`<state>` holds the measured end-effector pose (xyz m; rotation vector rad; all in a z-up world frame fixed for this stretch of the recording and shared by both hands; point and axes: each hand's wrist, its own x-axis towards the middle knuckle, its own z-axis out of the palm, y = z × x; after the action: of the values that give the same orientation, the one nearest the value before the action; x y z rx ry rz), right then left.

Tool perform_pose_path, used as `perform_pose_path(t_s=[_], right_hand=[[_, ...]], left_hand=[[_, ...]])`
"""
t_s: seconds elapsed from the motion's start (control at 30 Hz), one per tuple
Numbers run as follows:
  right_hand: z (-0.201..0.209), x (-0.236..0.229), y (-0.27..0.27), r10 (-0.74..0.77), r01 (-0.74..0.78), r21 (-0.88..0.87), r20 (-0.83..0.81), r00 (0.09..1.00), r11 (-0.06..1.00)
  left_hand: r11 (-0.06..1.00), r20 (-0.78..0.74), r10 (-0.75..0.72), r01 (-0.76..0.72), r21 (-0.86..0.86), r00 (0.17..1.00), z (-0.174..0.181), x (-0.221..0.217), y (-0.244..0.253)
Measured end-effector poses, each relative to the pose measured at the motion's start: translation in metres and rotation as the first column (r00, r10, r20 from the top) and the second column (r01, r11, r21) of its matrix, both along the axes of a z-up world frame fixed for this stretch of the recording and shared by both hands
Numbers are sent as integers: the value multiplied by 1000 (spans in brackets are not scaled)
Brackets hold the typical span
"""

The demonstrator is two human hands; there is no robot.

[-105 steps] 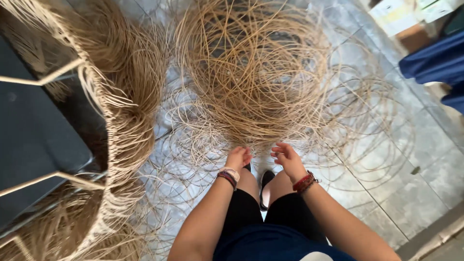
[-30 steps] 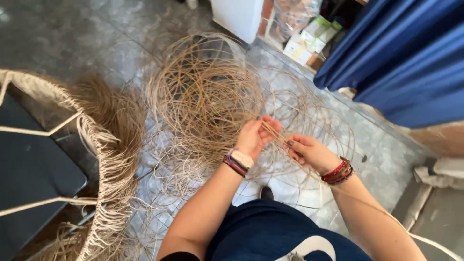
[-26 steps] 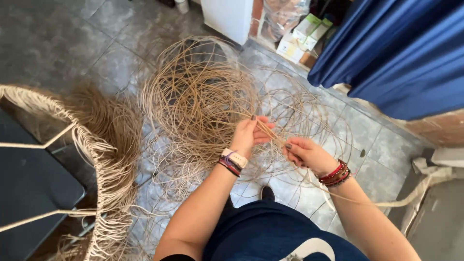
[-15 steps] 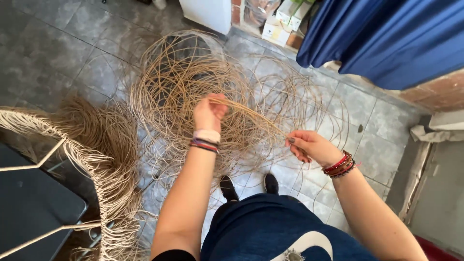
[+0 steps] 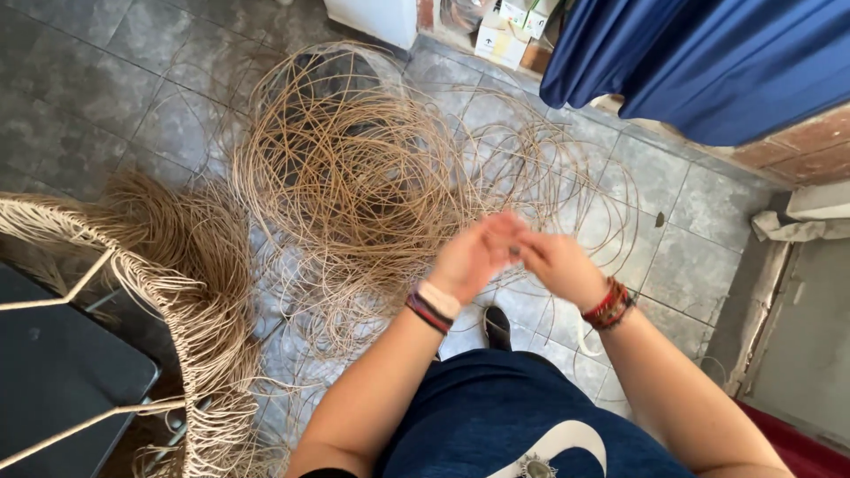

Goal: Weaving natural fiber strands around a circular frame to create a large decorative object

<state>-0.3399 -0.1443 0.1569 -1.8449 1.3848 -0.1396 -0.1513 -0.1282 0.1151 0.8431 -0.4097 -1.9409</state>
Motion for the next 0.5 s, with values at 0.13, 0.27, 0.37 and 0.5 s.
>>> perform_pose_path(t_s=[0.13, 0.27, 0.37, 0.5], right_hand=[[40, -21, 22, 240, -239, 144, 14, 971, 960], [15, -60, 26, 250, -247, 308, 30, 968, 919], [9, -43, 15, 179, -208, 337, 114, 977, 918], [-6, 14, -8, -350, -55, 643, 485, 801, 763]], left_hand=[[873, -520, 486, -361, 328, 702, -4, 64, -60], [815, -410, 578, -524, 248, 705, 33, 90, -49], [959, 143, 193, -156, -238, 971, 21, 42, -18], [652, 945, -76, 734, -193, 317, -2, -25, 42]])
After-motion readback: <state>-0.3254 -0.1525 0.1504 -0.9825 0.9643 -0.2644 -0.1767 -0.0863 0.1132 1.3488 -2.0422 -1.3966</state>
